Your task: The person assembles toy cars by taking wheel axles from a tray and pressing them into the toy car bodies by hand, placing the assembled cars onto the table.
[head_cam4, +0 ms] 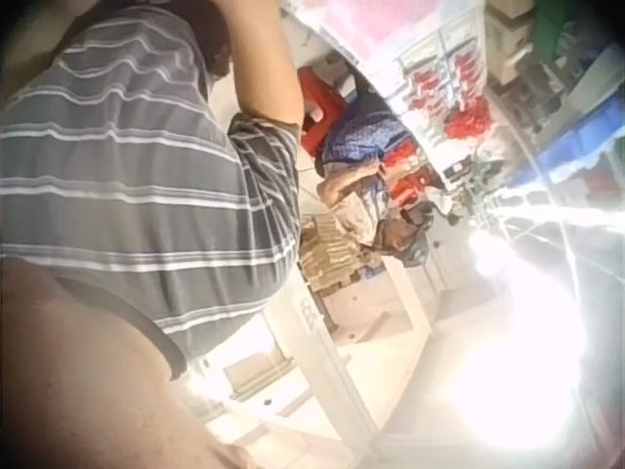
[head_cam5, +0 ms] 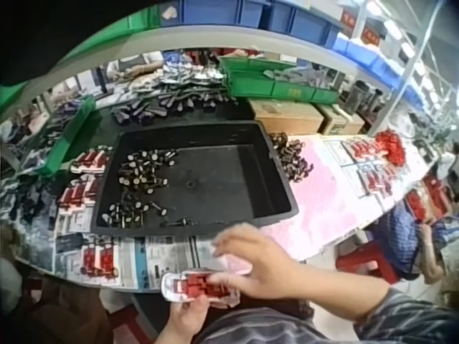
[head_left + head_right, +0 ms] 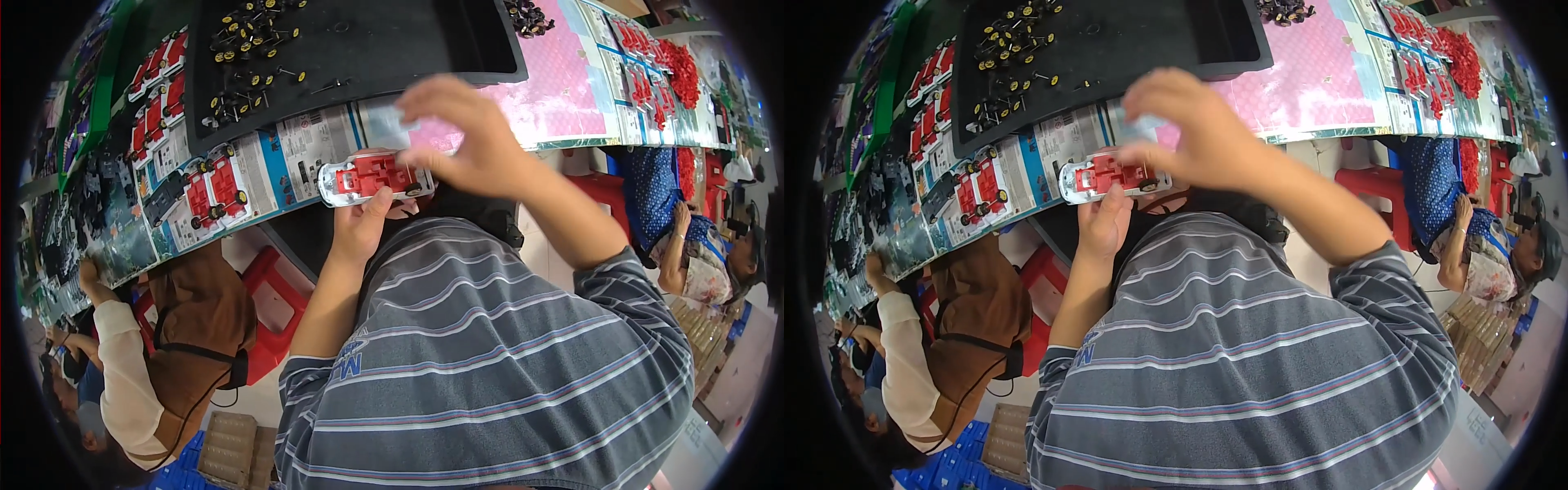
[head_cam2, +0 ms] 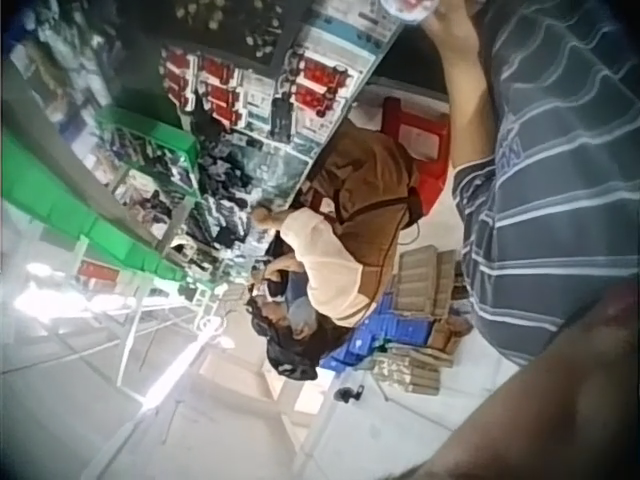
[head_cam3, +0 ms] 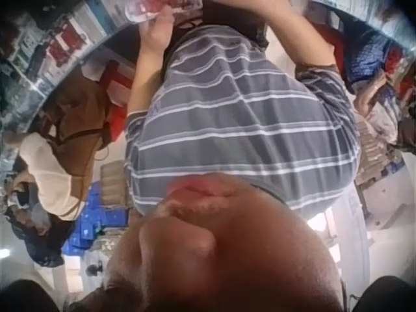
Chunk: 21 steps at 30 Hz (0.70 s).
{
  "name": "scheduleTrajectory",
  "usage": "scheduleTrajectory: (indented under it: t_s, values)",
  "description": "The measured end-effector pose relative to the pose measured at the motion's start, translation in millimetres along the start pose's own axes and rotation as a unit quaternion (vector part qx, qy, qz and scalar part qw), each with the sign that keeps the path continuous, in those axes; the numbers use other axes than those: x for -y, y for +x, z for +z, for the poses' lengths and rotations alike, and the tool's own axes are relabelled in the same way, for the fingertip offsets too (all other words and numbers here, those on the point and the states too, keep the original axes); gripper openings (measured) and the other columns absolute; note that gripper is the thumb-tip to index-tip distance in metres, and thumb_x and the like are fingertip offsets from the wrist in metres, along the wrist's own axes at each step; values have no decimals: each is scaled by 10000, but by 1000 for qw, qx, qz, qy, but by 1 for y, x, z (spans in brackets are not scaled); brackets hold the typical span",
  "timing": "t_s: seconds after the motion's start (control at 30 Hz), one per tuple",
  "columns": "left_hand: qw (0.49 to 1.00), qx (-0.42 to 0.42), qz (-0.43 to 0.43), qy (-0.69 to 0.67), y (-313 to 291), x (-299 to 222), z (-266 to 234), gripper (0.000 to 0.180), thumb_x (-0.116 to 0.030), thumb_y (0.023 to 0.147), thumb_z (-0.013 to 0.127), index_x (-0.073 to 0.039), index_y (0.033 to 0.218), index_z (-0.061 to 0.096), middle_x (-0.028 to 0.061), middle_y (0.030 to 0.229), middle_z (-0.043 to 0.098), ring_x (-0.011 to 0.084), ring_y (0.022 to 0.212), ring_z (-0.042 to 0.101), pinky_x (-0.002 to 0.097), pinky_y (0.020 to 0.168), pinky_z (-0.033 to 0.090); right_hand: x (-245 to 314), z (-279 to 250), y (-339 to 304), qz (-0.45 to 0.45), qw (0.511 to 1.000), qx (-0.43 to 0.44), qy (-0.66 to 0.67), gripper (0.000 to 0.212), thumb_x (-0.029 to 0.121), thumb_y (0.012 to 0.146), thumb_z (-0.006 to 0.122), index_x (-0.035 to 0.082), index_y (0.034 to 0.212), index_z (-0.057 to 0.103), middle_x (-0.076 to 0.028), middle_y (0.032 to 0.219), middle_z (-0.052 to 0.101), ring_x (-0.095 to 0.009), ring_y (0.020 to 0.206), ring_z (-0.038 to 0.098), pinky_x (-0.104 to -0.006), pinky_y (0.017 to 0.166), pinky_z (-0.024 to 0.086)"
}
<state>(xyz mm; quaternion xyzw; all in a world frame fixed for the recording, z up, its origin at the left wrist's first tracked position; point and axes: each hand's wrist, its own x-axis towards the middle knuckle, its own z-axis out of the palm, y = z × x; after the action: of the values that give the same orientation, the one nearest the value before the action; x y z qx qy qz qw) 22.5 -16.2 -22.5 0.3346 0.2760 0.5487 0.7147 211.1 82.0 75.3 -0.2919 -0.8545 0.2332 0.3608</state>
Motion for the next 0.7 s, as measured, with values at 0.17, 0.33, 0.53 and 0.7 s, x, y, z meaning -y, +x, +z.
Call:
scheduleTrajectory:
  t_s: [0.17,0.33,0.53,0.7]
  values:
    - [1000,-14,21,-7,0,-4,-6,510,-189,973,618,-7,1396,401,136,1246,583,243,1090,620,396,826,548,-46,1,94,-6,995,84,-54,321,111,792,715,6,1091,665,-233,1110,619,-400,916,648,-391,817,538]
    - [998,-28,54,-10,-1,10,-15,485,-177,983,594,-3,1393,402,139,1244,585,246,1083,621,394,834,544,-101,74,146,-36,965,233,-116,340,165,829,748,46,1133,655,-144,1049,666,-304,983,651,-397,863,519]
    - [995,-73,63,-12,-11,-4,-1,457,-206,979,615,11,1337,429,122,1084,650,173,877,671,337,781,595,-100,100,159,-10,941,305,-145,179,156,829,735,48,967,699,-117,1049,660,-335,973,635,-432,873,497]
    - [993,-88,75,0,-20,-3,-15,459,-221,981,614,10,1335,434,126,1074,655,173,859,674,334,756,605,-17,50,89,-72,996,56,4,149,135,826,751,53,917,665,-134,1155,637,-331,1045,629,-372,883,499]
